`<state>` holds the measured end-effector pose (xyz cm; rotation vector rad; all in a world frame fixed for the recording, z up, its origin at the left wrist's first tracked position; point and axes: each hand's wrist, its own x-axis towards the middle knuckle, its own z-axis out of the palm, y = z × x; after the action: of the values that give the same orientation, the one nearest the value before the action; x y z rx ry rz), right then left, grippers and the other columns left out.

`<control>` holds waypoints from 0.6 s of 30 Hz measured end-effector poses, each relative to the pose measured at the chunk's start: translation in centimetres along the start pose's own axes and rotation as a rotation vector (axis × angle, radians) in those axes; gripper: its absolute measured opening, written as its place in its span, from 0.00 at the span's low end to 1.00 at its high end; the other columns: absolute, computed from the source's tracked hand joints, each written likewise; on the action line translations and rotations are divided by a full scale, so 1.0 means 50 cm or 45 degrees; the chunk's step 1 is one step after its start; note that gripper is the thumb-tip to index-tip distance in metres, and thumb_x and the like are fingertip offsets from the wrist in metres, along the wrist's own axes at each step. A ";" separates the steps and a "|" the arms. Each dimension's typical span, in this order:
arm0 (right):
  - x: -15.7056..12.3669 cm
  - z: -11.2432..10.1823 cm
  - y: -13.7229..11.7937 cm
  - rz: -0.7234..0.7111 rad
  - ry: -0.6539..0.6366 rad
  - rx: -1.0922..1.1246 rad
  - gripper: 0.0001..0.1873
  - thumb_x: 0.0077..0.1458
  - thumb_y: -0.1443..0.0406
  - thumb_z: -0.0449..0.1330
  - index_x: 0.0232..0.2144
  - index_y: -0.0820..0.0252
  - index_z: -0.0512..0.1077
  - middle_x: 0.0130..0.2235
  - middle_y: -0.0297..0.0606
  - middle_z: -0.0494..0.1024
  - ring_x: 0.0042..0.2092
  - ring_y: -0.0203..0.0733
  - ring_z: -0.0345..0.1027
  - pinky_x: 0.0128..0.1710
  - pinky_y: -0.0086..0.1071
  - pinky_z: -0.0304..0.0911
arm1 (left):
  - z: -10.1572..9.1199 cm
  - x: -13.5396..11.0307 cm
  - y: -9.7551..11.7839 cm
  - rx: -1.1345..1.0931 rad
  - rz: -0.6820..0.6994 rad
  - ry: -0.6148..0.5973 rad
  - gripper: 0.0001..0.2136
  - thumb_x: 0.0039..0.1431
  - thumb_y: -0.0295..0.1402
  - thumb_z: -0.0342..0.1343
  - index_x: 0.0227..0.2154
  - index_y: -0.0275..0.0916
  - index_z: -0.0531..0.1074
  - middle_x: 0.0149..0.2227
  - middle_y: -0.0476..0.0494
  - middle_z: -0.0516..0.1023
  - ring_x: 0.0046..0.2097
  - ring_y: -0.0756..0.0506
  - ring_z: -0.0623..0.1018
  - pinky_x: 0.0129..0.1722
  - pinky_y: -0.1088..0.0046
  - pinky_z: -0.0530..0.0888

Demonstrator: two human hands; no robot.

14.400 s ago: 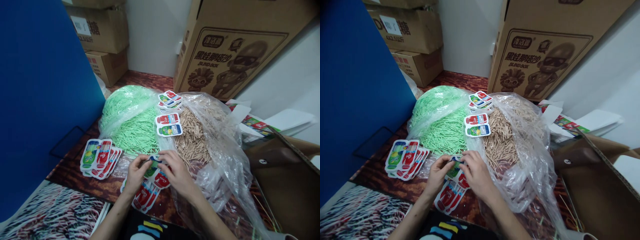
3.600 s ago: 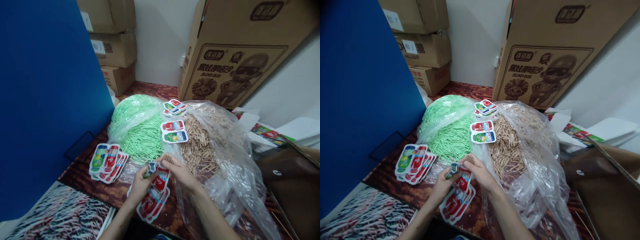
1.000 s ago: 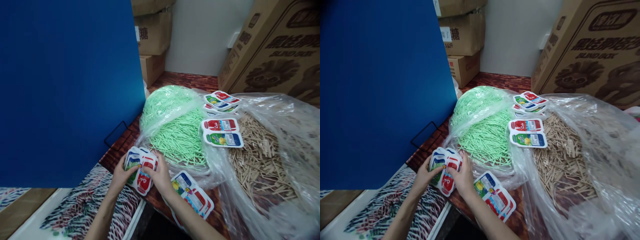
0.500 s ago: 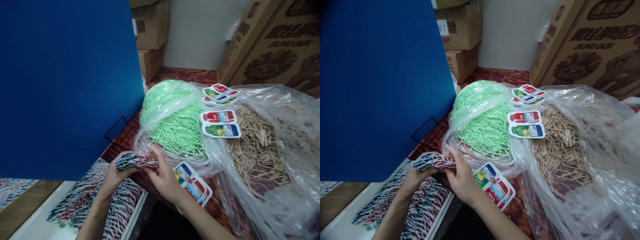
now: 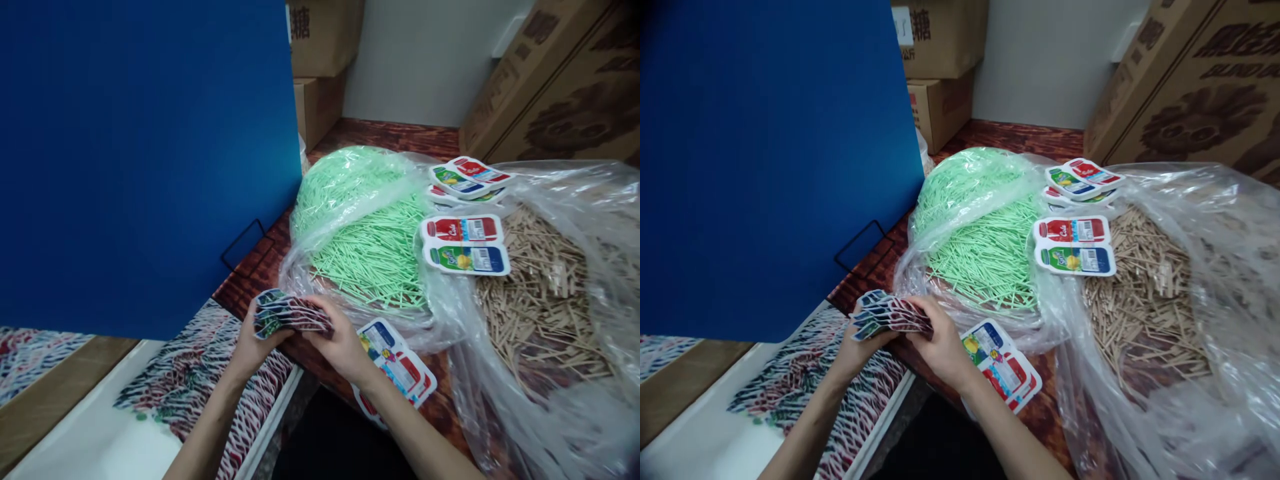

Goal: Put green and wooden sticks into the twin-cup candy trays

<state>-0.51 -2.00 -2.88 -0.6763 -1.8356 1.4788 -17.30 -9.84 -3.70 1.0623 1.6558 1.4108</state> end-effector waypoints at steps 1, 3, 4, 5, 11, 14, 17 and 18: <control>0.002 0.000 0.004 0.001 0.002 -0.018 0.22 0.53 0.68 0.60 0.51 0.56 0.67 0.50 0.40 0.73 0.52 0.44 0.67 0.54 0.40 0.61 | 0.001 0.001 -0.004 -0.002 -0.002 0.009 0.28 0.44 0.34 0.67 0.49 0.38 0.66 0.44 0.41 0.78 0.45 0.40 0.78 0.50 0.59 0.72; 0.005 0.001 0.018 0.023 0.020 -0.048 0.21 0.51 0.67 0.61 0.49 0.57 0.68 0.48 0.41 0.75 0.50 0.45 0.69 0.53 0.41 0.62 | 0.003 0.005 -0.012 -0.016 0.001 0.017 0.25 0.44 0.35 0.67 0.46 0.37 0.67 0.44 0.40 0.78 0.45 0.40 0.78 0.49 0.60 0.72; 0.006 0.003 0.024 0.035 0.031 -0.058 0.20 0.51 0.66 0.62 0.48 0.58 0.68 0.47 0.40 0.75 0.49 0.45 0.69 0.52 0.41 0.63 | 0.003 0.007 -0.013 -0.021 0.003 0.020 0.26 0.44 0.35 0.67 0.47 0.37 0.67 0.44 0.40 0.77 0.46 0.40 0.78 0.49 0.60 0.72; 0.005 0.004 0.028 0.044 0.034 -0.060 0.20 0.50 0.66 0.62 0.47 0.58 0.69 0.46 0.41 0.76 0.48 0.45 0.70 0.51 0.42 0.63 | 0.003 0.007 -0.012 -0.017 0.018 0.041 0.27 0.43 0.36 0.67 0.48 0.37 0.66 0.46 0.38 0.76 0.47 0.40 0.77 0.50 0.60 0.71; -0.031 -0.009 -0.014 0.125 -0.067 -0.018 0.21 0.52 0.63 0.63 0.49 0.56 0.68 0.48 0.40 0.75 0.48 0.46 0.71 0.51 0.41 0.65 | -0.013 -0.041 0.041 -0.036 0.006 0.008 0.33 0.41 0.34 0.70 0.52 0.38 0.65 0.51 0.36 0.74 0.49 0.39 0.75 0.50 0.63 0.71; -0.063 -0.011 -0.047 0.123 -0.199 -0.082 0.20 0.53 0.63 0.63 0.49 0.55 0.69 0.48 0.40 0.76 0.47 0.46 0.71 0.50 0.39 0.65 | -0.015 -0.094 0.057 -0.198 -0.095 -0.096 0.33 0.43 0.34 0.69 0.54 0.40 0.65 0.49 0.37 0.75 0.49 0.39 0.76 0.50 0.64 0.71; -0.092 0.006 -0.073 0.118 -0.381 -0.107 0.19 0.54 0.64 0.62 0.49 0.54 0.69 0.49 0.41 0.75 0.48 0.46 0.70 0.50 0.38 0.65 | -0.027 -0.152 0.050 -0.265 -0.198 -0.122 0.26 0.44 0.35 0.69 0.47 0.37 0.71 0.45 0.37 0.77 0.47 0.39 0.77 0.48 0.64 0.73; -0.100 0.015 -0.079 0.135 -0.465 -0.107 0.19 0.54 0.64 0.61 0.50 0.54 0.68 0.50 0.41 0.74 0.50 0.47 0.69 0.50 0.39 0.65 | -0.039 -0.171 0.046 -0.279 -0.212 -0.128 0.24 0.43 0.36 0.68 0.45 0.37 0.73 0.44 0.36 0.78 0.46 0.39 0.77 0.47 0.64 0.73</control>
<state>2.17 -7.09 -0.03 -0.5787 -2.1748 1.6902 -15.20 -18.29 -1.11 0.8372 1.4458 1.3707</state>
